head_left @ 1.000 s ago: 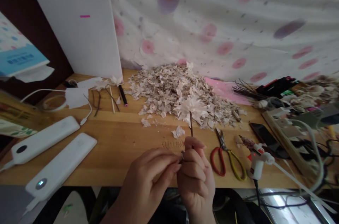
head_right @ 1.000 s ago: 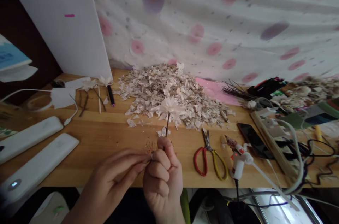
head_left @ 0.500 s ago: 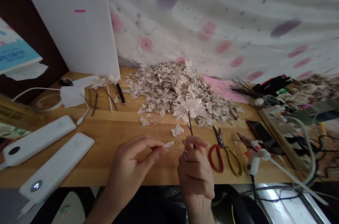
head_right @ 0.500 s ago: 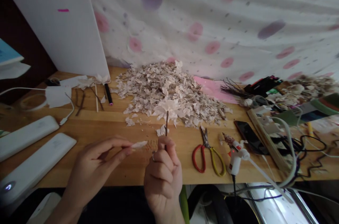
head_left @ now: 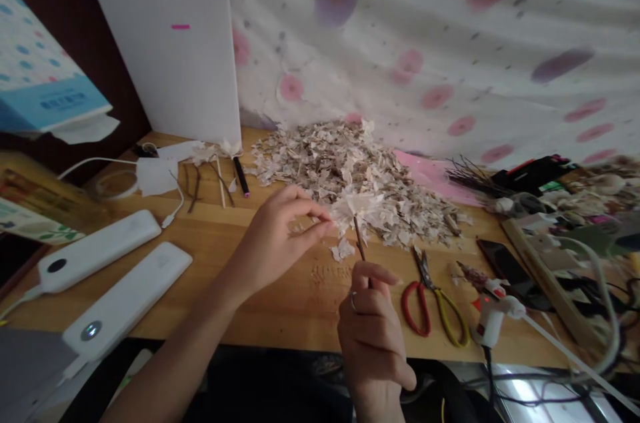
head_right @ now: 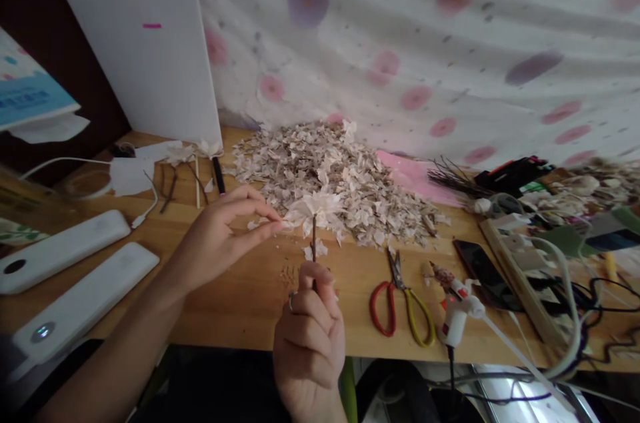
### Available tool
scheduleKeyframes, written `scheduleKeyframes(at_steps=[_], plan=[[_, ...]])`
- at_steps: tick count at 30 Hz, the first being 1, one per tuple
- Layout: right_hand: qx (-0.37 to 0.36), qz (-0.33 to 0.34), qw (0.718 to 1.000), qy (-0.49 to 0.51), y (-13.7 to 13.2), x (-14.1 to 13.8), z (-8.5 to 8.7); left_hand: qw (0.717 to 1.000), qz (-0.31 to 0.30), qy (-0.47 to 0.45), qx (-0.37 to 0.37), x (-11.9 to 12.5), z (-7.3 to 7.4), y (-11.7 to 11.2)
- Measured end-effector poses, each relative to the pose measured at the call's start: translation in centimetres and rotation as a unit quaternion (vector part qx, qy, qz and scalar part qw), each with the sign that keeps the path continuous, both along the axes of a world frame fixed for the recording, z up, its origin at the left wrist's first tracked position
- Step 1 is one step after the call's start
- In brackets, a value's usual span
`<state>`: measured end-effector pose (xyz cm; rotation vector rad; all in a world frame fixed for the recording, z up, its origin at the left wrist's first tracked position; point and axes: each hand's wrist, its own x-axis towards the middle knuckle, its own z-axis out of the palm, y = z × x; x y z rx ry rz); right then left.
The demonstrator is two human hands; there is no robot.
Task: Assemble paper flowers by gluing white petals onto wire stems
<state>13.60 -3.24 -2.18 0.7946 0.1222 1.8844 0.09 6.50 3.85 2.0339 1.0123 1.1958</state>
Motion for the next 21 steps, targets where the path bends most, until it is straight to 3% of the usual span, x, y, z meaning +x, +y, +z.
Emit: scheduleKeyframes(at_steps=[7, 13, 21], plan=[[-0.017, 0.005, 1.000, -0.008, -0.2, 0.3, 0.4, 0.999, -0.034, -0.001, 0.007, 1.3, -0.7, 0.6], [-0.089, 0.008, 0.987, -0.133, -0.9, 0.8, 0.3, 0.998, -0.016, -0.011, 0.053, 0.6, 1.1, -0.1], [-0.063, 0.037, 0.974, -0.216, -1.1, 0.7, 0.7, 0.991, 0.020, 0.048, 0.125, -0.6, 2.5, -0.5]])
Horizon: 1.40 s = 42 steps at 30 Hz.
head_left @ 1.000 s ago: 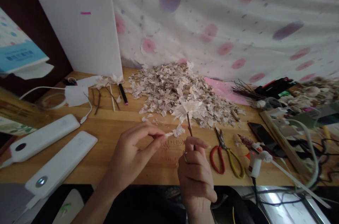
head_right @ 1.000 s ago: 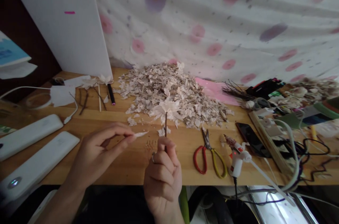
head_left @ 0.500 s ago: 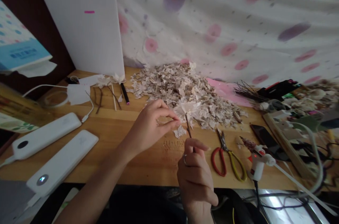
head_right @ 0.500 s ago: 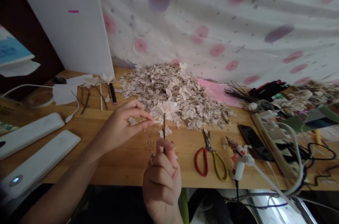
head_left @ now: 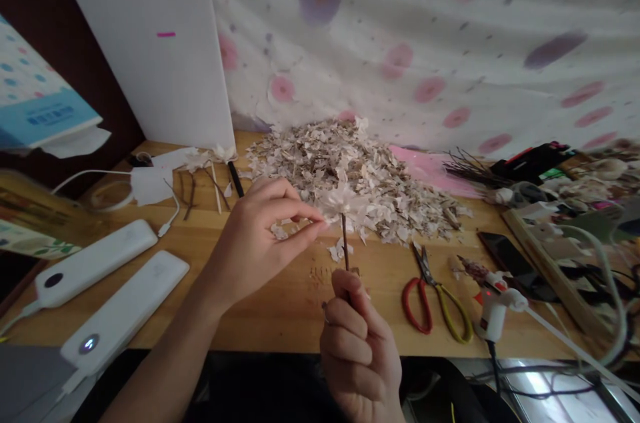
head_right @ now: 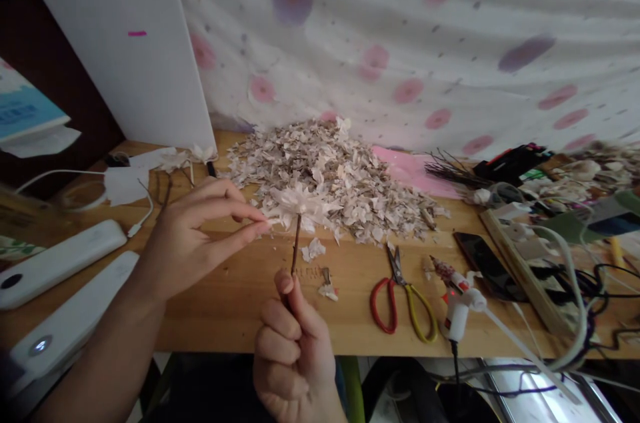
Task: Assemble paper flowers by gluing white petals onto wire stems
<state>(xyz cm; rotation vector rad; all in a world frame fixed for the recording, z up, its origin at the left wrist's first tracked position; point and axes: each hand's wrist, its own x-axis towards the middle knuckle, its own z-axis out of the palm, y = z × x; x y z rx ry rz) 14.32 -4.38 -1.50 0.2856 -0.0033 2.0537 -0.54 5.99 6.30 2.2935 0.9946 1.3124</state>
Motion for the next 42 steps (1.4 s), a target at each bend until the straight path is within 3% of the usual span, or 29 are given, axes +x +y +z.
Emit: scheduleKeyframes(at_steps=[8, 12, 16, 28, 42], plan=[[-0.019, 0.035, 0.999, 0.010, 0.1, -0.2, 0.9, 0.998, -0.002, 0.059, 0.015, 0.5, 0.0, 0.1], [-0.040, 0.051, 0.997, -0.035, -0.3, -0.3, 1.3, 0.989, 0.016, 0.134, 0.068, 0.8, 0.7, 0.2], [-0.056, 0.050, 0.995, -0.070, -0.8, -0.4, 1.9, 0.981, 0.010, 0.181, 0.073, 1.0, 1.4, 0.9], [-0.052, 0.070, 0.995, -0.051, -0.9, -0.5, 2.1, 0.991, 0.022, 0.126, 0.039, 0.6, -0.2, 2.9], [-0.045, 0.068, 0.996, -0.031, -1.0, -0.5, 1.8, 0.997, 0.020, 0.063, 0.034, 0.9, -0.9, 3.5]])
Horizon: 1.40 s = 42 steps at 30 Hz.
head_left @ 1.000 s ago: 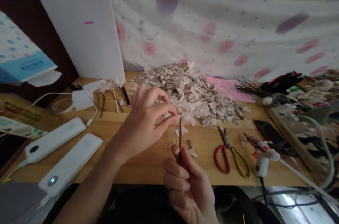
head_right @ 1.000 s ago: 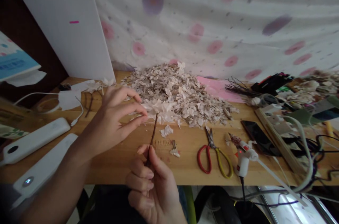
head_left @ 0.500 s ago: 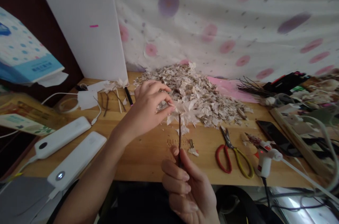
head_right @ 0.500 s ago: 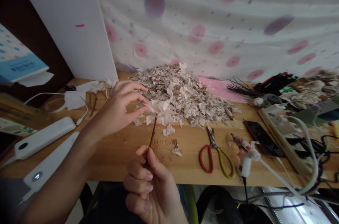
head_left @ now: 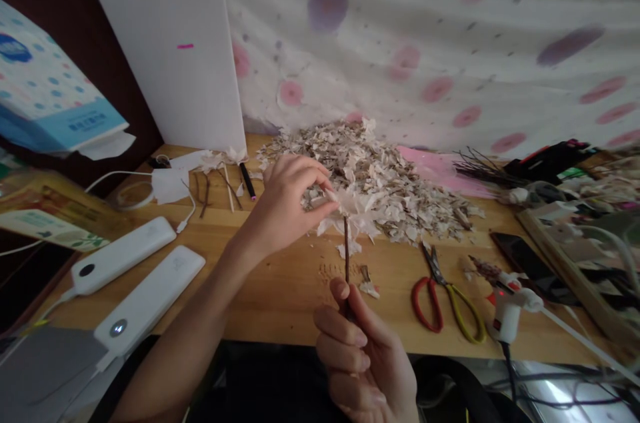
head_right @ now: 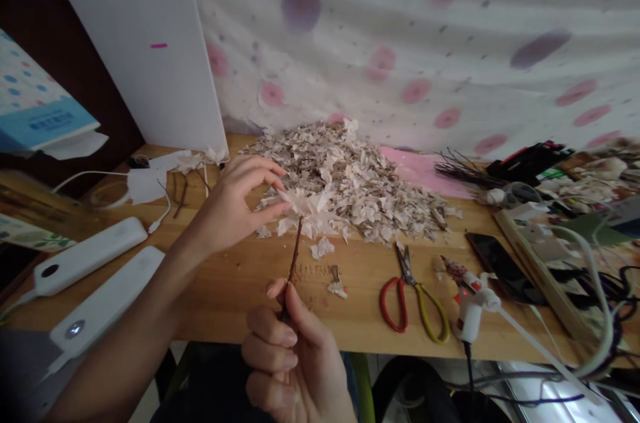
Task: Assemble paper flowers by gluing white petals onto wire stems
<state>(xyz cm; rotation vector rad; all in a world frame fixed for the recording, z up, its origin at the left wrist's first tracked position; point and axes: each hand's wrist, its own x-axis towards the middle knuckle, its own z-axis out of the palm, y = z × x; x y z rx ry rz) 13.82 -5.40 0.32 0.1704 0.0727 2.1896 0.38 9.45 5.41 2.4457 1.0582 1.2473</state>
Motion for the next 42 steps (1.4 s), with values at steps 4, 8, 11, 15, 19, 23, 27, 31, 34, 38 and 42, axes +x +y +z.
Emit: scheduleKeyframes(at_steps=[4, 8, 11, 15, 19, 23, 27, 31, 34, 38, 42], plan=[[0.003, 0.005, 1.000, -0.009, -0.1, -0.1, -0.1, 1.000, -0.012, -0.014, -0.005, -0.1, 0.2, 0.0], [0.020, 0.011, 0.999, -0.040, 0.1, -0.2, -0.2, 0.999, -0.006, -0.029, -0.018, -0.3, 0.1, -0.3], [0.030, 0.014, 0.999, -0.041, 0.3, -0.2, -0.3, 0.998, -0.006, -0.055, -0.013, -0.3, -0.3, -0.4], [0.035, 0.015, 0.999, -0.019, 0.5, -0.3, -0.5, 0.997, -0.020, -0.080, 0.006, -0.2, -0.7, -0.2], [0.027, 0.001, 0.998, -0.051, 0.3, 0.0, -0.6, 0.993, -0.054, -0.109, 0.001, 0.2, -0.9, 0.0], [0.016, -0.011, 0.997, -0.081, 0.0, 0.1, -0.7, 0.986, -0.048, -0.146, -0.061, 0.6, -1.4, 0.0], [0.015, -0.014, 0.997, -0.078, 0.1, 0.0, -0.6, 0.974, -0.053, -0.189, -0.110, 0.7, -1.7, 0.0], [0.002, -0.002, 0.999, -0.054, 0.6, -0.2, -0.4, 0.958, -0.067, -0.227, -0.161, 0.3, -1.3, -0.2], [-0.027, -0.026, 0.996, -0.079, 1.5, -0.1, -0.2, 0.935, -0.079, -0.285, -0.197, 0.1, -1.2, -0.6], [-0.053, -0.153, 0.965, -0.205, 3.2, -0.1, -0.1, 0.897, -0.060, -0.372, -0.230, 0.9, -1.6, -2.0], [-0.028, -0.251, 0.911, -0.326, 4.2, -0.9, 0.2, 0.872, -0.018, -0.425, -0.241, 2.9, -2.5, -4.4]])
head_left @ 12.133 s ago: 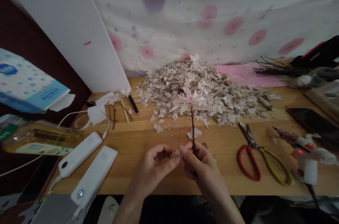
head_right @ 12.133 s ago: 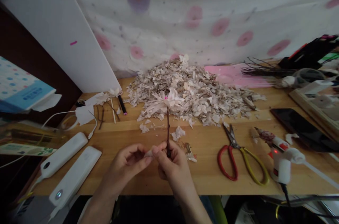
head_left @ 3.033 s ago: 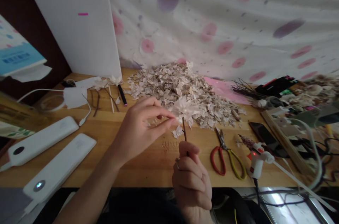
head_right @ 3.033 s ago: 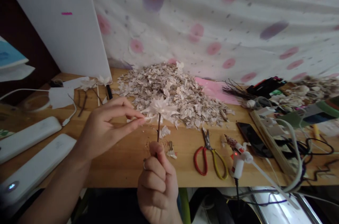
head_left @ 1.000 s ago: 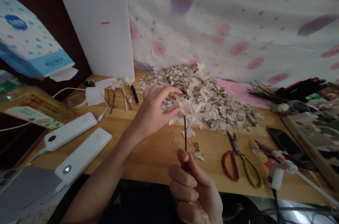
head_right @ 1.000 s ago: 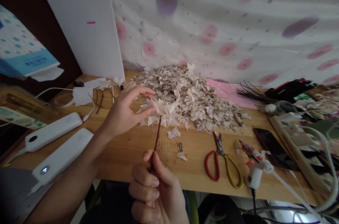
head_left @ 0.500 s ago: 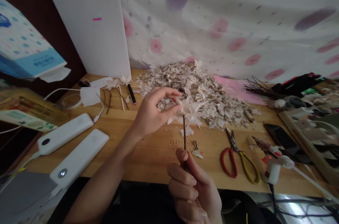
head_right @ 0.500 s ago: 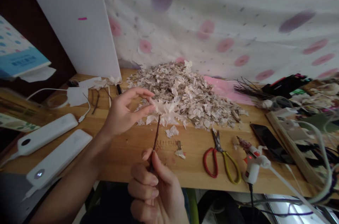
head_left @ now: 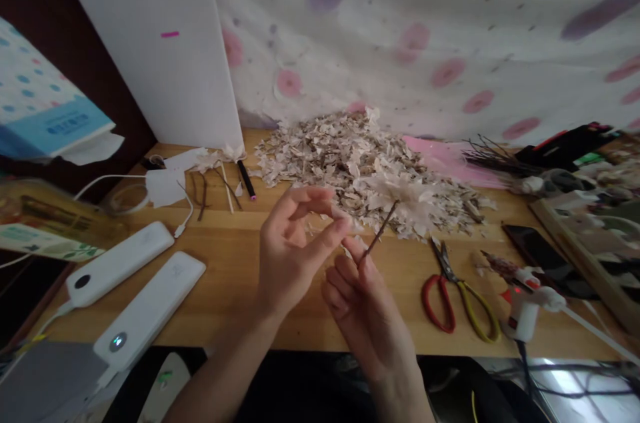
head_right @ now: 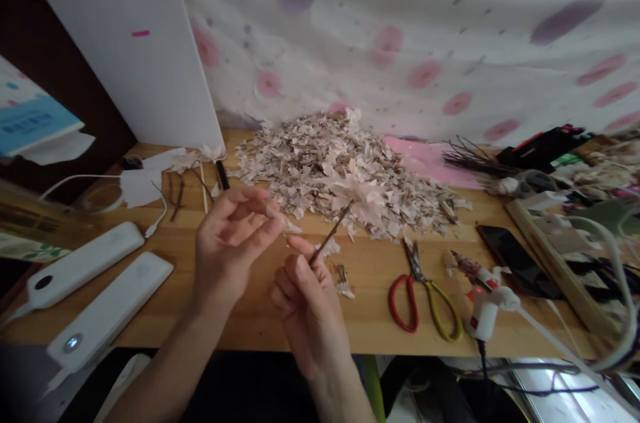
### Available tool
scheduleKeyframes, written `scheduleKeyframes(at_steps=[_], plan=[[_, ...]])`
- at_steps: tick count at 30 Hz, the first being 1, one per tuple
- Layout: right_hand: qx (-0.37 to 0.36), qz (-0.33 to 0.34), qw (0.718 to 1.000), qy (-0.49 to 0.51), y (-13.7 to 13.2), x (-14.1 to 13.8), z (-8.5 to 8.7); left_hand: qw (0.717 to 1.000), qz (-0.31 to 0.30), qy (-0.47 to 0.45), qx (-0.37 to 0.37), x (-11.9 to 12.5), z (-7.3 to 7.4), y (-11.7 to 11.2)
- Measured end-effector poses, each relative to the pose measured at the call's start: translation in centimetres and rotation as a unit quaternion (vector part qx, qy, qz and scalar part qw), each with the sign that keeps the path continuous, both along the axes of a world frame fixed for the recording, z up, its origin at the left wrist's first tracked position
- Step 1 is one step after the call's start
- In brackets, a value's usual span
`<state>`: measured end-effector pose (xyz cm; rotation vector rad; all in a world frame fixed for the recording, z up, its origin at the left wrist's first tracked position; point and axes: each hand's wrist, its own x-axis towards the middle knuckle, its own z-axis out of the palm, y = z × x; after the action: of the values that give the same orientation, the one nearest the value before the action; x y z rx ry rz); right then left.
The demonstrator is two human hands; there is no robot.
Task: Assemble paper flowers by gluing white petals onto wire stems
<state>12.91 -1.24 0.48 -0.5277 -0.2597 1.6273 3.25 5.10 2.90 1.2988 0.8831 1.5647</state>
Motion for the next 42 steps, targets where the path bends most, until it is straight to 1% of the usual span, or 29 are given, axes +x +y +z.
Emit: scheduleKeyframes(at_steps=[4, 8, 11, 15, 18, 20, 22, 24, 27, 28, 30, 32, 35, 37, 40, 42], plan=[[0.015, 0.001, 0.999, -0.039, 0.1, -1.1, 0.4, 0.999, 0.019, -0.020, -0.019, 1.4, -0.7, -1.6], [0.017, -0.023, 0.999, -0.038, 0.0, -1.7, 0.3, 0.999, 0.048, -0.026, -0.002, 1.6, -0.9, -2.0], [0.018, -0.043, 0.999, -0.011, 0.0, -1.9, -0.1, 0.998, 0.035, -0.053, -0.008, 1.5, -1.0, -2.1], [-0.004, -0.041, 0.999, -0.017, 0.0, -1.7, -0.7, 0.992, 0.003, -0.115, -0.052, 1.3, -1.5, -2.3], [0.016, -0.044, 0.999, -0.023, 0.2, -1.1, -1.0, 0.988, 0.009, -0.142, -0.056, 1.2, -1.9, -2.1], [0.027, -0.050, 0.998, -0.031, 0.2, -0.8, -0.9, 0.989, 0.022, -0.138, -0.047, 1.2, -2.0, -2.0], [0.038, -0.061, 0.996, -0.052, 0.2, -0.6, -0.8, 0.991, 0.039, -0.120, -0.031, 1.2, -2.0, -1.8], [0.050, -0.076, 0.993, -0.077, 0.0, -0.5, -0.6, 0.994, 0.064, -0.086, 0.000, 1.2, -2.1, -1.7], [0.053, -0.106, 0.988, -0.101, -0.4, -0.4, -0.4, 0.989, 0.118, -0.001, 0.083, 0.9, -2.2, -1.5], [0.048, -0.117, 0.986, -0.110, -0.5, -0.3, -0.3, 0.981, 0.142, 0.033, 0.125, 0.7, -2.3, -1.4], [0.029, -0.142, 0.980, -0.134, -0.6, -0.3, -0.3, 0.956, 0.181, 0.096, 0.211, 0.4, -2.5, -1.3], [0.001, -0.165, 0.974, -0.156, -0.6, -0.5, -0.3, 0.930, 0.206, 0.143, 0.269, 0.1, -2.7, -1.2], [-0.040, -0.175, 0.971, -0.159, -0.4, -1.1, -0.3, 0.910, 0.230, 0.187, 0.290, 0.0, -2.9, -1.6], [-0.055, -0.172, 0.972, -0.152, -0.2, -1.6, -0.3, 0.903, 0.242, 0.205, 0.289, 0.1, -2.9, -2.0], [-0.063, -0.183, 0.967, -0.166, -0.2, -2.0, -0.5, 0.907, 0.239, 0.214, 0.275, 0.3, -2.9, -2.6], [-0.063, -0.178, 0.965, -0.181, -0.2, -2.0, -0.9, 0.909, 0.235, 0.217, 0.268, 0.3, -3.0, -2.7]])
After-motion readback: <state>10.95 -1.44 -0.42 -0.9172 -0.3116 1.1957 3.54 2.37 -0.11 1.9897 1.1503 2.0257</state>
